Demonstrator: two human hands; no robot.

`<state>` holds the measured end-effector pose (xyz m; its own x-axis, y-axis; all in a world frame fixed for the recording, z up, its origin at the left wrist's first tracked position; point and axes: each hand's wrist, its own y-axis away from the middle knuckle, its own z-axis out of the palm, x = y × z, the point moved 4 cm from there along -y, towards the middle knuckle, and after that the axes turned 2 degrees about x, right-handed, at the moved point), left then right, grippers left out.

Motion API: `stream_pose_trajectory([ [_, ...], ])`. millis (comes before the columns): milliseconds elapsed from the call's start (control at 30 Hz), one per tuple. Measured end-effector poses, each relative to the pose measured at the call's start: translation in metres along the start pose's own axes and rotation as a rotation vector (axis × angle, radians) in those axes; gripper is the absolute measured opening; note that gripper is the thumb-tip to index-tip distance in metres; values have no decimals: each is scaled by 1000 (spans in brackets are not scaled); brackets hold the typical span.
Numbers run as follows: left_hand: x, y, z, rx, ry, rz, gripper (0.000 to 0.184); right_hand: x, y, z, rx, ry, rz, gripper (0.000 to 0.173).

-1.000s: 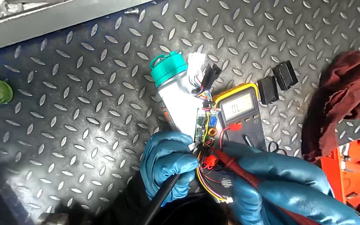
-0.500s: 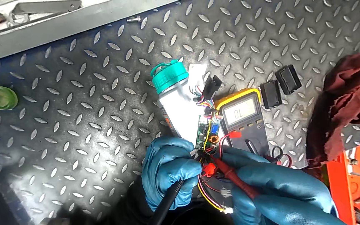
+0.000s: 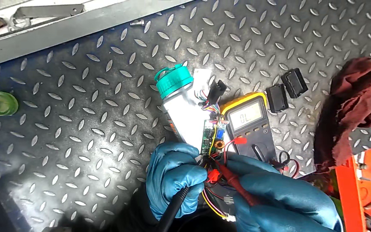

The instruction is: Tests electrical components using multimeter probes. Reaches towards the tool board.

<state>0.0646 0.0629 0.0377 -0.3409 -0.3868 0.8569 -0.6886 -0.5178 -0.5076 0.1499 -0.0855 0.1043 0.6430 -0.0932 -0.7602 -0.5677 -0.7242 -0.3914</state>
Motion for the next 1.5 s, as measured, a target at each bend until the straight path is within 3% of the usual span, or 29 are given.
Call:
stream_pose_trajectory([
  [1133,1,1,0,-2,-8,-10,18,3,-1,4,84,-20,17,4],
  [1500,1,1,1,18,-49,4,18,4,-1,1,-1,-42,-29,3],
])
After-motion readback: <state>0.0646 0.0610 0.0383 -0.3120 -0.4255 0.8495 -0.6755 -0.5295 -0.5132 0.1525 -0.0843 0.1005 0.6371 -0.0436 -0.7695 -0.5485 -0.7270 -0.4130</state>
